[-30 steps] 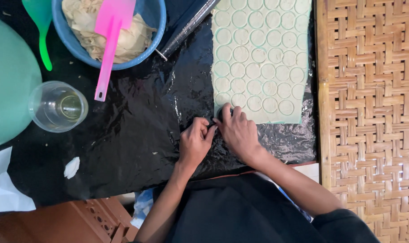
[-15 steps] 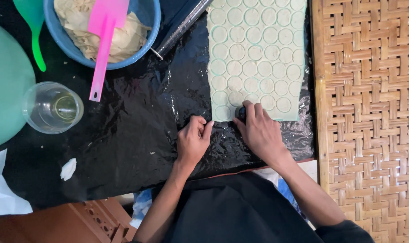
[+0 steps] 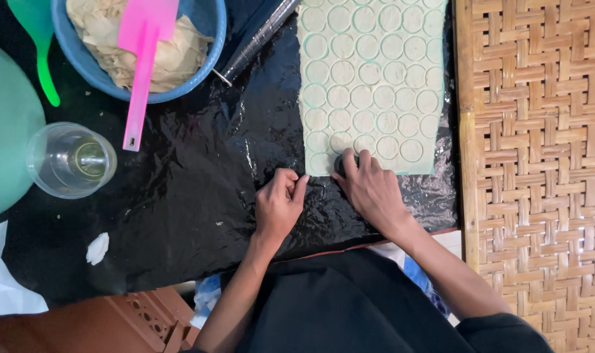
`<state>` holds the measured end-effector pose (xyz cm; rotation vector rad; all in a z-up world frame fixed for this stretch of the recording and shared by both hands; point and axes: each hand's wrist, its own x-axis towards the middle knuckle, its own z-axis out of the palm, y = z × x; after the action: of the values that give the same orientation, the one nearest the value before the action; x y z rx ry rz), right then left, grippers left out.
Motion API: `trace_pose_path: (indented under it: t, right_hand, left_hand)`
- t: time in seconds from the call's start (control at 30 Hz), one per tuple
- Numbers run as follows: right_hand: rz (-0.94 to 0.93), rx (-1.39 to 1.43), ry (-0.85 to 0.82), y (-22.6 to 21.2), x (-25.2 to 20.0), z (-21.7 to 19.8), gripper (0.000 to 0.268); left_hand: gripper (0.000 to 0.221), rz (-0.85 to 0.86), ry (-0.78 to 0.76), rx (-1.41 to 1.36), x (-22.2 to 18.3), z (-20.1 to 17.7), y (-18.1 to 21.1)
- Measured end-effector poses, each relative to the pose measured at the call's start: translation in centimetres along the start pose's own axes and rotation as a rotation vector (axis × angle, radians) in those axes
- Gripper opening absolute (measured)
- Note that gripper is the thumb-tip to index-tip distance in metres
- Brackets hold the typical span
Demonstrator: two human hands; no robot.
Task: Punching out small circles from a flat sheet of dough using a small round cutter and arranging them on a tray.
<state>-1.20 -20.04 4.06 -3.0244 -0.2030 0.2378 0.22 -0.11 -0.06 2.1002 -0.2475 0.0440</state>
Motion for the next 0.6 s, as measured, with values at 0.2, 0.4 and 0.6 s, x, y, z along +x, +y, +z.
trace_pose_path:
  t: [0.2,0.4,0.6]
  right_hand:
    - [0.196,-0.059,0.008,-1.9,0.2,0.2,0.059]
    - [0.356,0.293,0.003,0.5,-1.4,-3.8,0.049]
    - [0.372,0.292,0.092,2.9,-2.4,-4.8,0.046]
  left_hand:
    - [0.023,-0.025,0.0,-0.036,0.0,-0.1,0.3]
    - [0.023,-0.014,0.003,-0.052,-0.2,0.1,0.0]
    - [0.024,-0.026,0.009,-0.015,-0.2,0.2,0.0]
